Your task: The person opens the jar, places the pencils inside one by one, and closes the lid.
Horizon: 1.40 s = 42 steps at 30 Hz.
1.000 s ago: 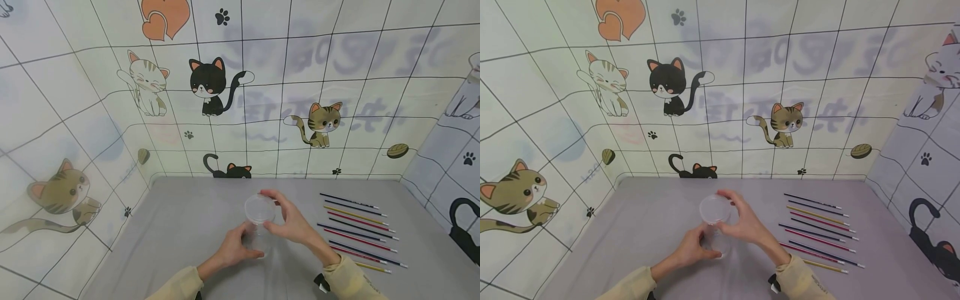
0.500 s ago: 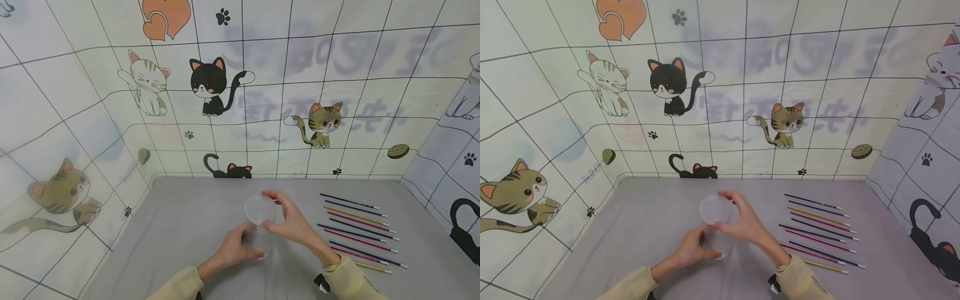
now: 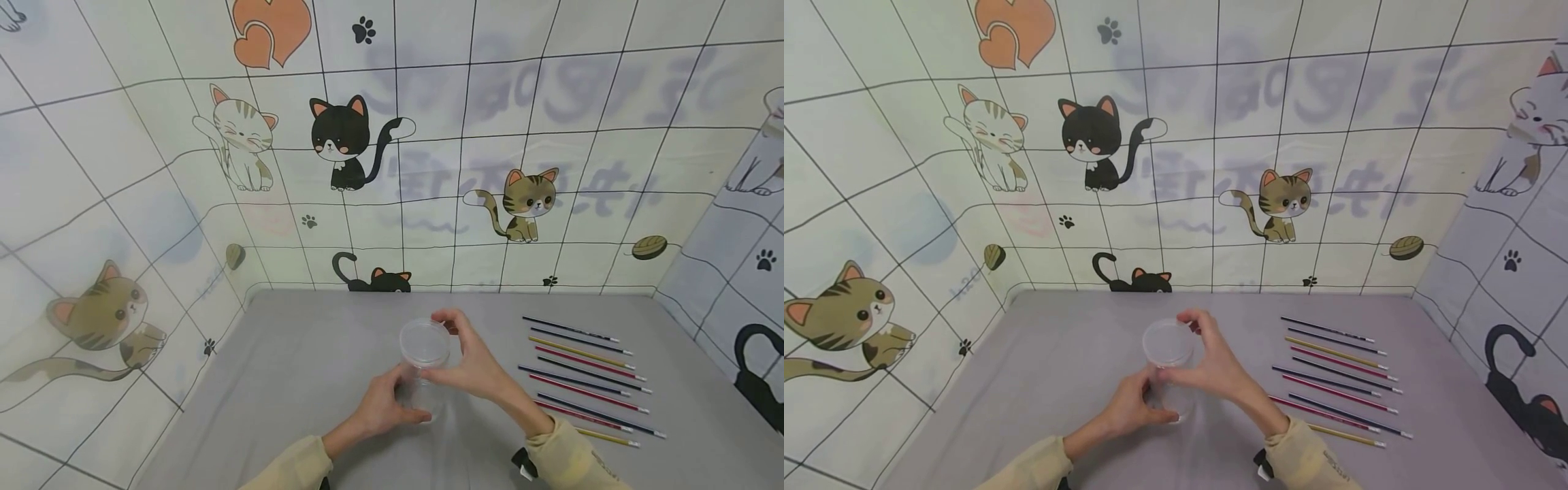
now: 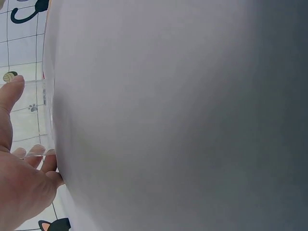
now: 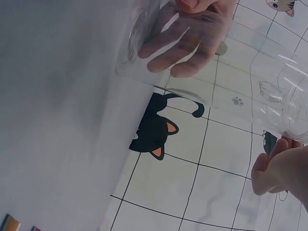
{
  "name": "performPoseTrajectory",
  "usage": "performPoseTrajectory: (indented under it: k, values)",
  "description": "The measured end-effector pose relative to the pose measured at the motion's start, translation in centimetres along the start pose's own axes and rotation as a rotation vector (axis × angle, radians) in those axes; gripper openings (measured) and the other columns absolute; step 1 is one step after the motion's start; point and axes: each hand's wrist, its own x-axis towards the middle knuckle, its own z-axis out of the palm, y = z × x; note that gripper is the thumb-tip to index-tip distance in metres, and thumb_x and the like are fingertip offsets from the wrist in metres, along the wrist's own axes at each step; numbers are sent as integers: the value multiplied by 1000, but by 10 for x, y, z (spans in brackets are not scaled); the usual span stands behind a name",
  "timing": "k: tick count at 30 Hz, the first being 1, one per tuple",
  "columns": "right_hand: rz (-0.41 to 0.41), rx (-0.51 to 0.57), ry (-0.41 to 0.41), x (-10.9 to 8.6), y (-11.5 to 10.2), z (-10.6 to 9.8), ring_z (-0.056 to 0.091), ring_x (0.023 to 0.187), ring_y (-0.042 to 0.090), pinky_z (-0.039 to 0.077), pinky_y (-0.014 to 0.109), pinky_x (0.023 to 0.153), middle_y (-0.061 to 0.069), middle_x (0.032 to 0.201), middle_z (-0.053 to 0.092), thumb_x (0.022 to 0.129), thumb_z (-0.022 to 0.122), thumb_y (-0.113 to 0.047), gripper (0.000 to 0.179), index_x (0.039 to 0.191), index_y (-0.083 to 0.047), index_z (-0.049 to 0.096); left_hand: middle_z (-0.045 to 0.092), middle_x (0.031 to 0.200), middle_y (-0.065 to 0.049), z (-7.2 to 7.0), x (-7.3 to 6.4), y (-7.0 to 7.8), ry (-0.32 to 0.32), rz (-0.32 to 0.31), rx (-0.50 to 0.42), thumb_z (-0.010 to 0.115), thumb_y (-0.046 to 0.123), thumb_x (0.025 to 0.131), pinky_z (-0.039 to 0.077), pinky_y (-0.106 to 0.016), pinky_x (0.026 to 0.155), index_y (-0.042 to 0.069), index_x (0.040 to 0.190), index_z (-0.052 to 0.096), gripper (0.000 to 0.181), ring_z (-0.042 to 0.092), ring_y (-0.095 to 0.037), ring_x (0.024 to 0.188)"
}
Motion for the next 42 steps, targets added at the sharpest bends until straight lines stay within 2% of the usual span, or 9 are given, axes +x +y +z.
performPoseTrajectory:
  k: [6, 9, 13, 20, 28, 36, 42]
  values:
    - [-10, -32, -2, 0, 2, -2, 48, 117, 26, 41, 43, 98, 10, 132, 55, 76, 85, -11, 67, 134, -2, 53, 64, 126, -2, 0, 0, 0, -11, 8, -7, 92, 32, 73, 50, -32, 93, 19, 137, 55, 75, 58, -11, 109]
    - [-41, 1, -27, 1, 3, -2, 46, 120, 27, 42, 44, 100, 12, 135, 54, 78, 81, -5, 65, 136, 1, 52, 65, 124, -4, 0, 0, 0, -10, 9, -4, 92, 32, 73, 51, -32, 93, 16, 135, 56, 74, 58, -11, 108]
    - [-67, 52, -56, 1, 4, -3, 44, 121, 29, 42, 41, 101, 15, 137, 51, 79, 76, 1, 65, 138, -1, 50, 66, 120, -6, 0, 0, 0, -5, 25, 6, 91, 31, 73, 52, -32, 90, 10, 130, 58, 69, 60, -12, 105]
    - [-98, 133, -81, 2, 4, -3, 42, 121, 31, 42, 32, 99, 13, 139, 49, 79, 70, 7, 65, 140, -1, 48, 67, 116, -5, 2, 1, 1, 4, 33, 10, 92, 30, 72, 52, -30, 87, 9, 126, 59, 66, 60, -12, 102]
    - [-126, 146, -86, 5, 3, -5, 40, 123, 31, 41, 33, 100, 13, 139, 47, 79, 68, 8, 65, 140, 5, 45, 66, 117, -3, 2, 1, 2, -3, 2, 3, 93, 29, 71, 51, -30, 88, 10, 125, 60, 66, 59, -12, 103]
    - [-197, 166, -15, 6, 1, -13, 40, 125, 29, 32, 24, 104, 29, 136, 46, 78, 66, 13, 66, 139, 11, 42, 67, 114, -2, 2, 1, 2, 2, -5, 11, 94, 30, 70, 52, -30, 87, 9, 123, 61, 65, 59, -11, 100]
    - [-180, 178, 58, 3, 1, -22, 38, 125, 27, 30, 26, 105, 18, 140, 46, 78, 64, 17, 68, 141, 9, 41, 66, 112, -1, 2, 0, 2, 12, -6, 20, 94, 28, 69, 52, -32, 88, 9, 122, 61, 66, 59, -11, 100]
